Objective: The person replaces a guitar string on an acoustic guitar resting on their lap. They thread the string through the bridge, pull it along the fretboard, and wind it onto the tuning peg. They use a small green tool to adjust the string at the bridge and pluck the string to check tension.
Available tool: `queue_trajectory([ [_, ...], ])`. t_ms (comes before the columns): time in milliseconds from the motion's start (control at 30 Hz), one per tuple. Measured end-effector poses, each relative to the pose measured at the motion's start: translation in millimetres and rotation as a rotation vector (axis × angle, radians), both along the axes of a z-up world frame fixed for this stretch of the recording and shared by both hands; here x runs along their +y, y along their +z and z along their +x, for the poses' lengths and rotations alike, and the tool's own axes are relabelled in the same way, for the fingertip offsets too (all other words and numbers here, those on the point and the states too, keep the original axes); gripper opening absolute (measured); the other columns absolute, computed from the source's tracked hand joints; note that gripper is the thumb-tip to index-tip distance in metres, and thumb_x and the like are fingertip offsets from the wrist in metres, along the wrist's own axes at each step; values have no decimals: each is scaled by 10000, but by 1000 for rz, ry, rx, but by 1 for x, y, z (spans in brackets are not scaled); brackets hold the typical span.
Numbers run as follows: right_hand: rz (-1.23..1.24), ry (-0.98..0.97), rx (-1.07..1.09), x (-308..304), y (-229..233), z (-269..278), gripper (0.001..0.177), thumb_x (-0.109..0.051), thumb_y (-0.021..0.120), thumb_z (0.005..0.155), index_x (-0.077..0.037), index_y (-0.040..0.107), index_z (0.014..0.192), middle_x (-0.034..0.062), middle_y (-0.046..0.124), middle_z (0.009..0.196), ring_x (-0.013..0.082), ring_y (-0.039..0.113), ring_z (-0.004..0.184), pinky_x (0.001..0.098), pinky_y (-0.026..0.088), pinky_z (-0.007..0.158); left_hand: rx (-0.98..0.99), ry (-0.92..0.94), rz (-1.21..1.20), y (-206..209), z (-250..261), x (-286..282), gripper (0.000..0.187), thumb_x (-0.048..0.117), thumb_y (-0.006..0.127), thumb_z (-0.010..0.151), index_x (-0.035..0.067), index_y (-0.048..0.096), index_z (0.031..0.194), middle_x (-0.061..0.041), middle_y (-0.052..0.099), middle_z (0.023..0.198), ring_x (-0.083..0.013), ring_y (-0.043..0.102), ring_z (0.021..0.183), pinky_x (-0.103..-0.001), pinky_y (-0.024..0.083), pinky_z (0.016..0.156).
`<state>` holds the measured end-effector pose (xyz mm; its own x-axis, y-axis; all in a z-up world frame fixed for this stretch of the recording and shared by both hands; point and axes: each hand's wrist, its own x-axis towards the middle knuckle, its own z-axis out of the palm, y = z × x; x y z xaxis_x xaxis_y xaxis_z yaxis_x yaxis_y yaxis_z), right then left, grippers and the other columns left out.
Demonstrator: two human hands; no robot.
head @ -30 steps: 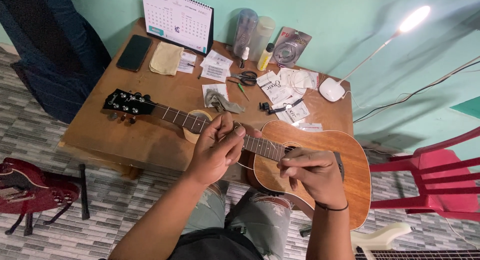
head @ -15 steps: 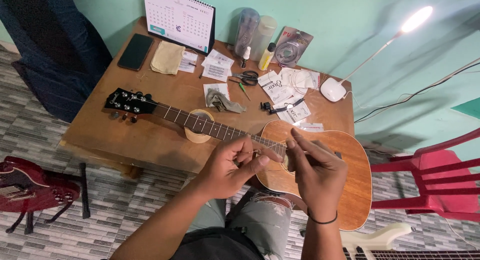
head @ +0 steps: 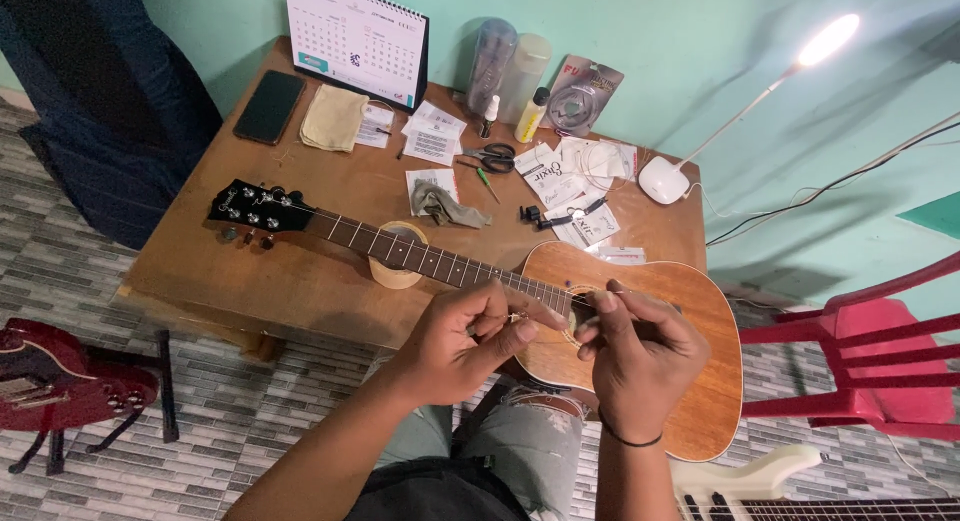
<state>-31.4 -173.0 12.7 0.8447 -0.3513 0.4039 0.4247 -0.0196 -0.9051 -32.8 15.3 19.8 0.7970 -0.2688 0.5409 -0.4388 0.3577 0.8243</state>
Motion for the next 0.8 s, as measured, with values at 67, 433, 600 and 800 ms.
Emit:
queue_trajectory([
  [67,0,10,-26,5,3,-3,142,10,719,923,4,596,853,227,642,676,220,608,429,273,471,350,12,-9,2,2,-1,2,348,177,547,1049,141,300,807,-209,741,1064,-255,733,1134,-311,530,825],
  [433,246,491,255,-51,-10,27,328,-41,686,917,85,650,1218,177,674,703,141,638,462,163,456,325,95,-25,-98,5,11,14,429,171,647,1022,183,327,737,-198,756,876,-142,664,763,-195,354,563],
  [600,162,672,261,-68,16,17,173,-123,682,949,0,592,867,286,692,879,336,776,693,276,568,323,281,-106,-149,-12,28,24,403,180,675,1008,149,381,734,-181,690,732,-104,582,555,-173,350,438],
  [800,-262,603,140,-55,43,-16,30,17,780,801,46,784,794,266,713,854,237,734,519,243,531,279,457,-157,-314,-27,27,14,286,180,667,1011,103,461,828,-163,627,792,-127,614,547,-242,540,481],
])
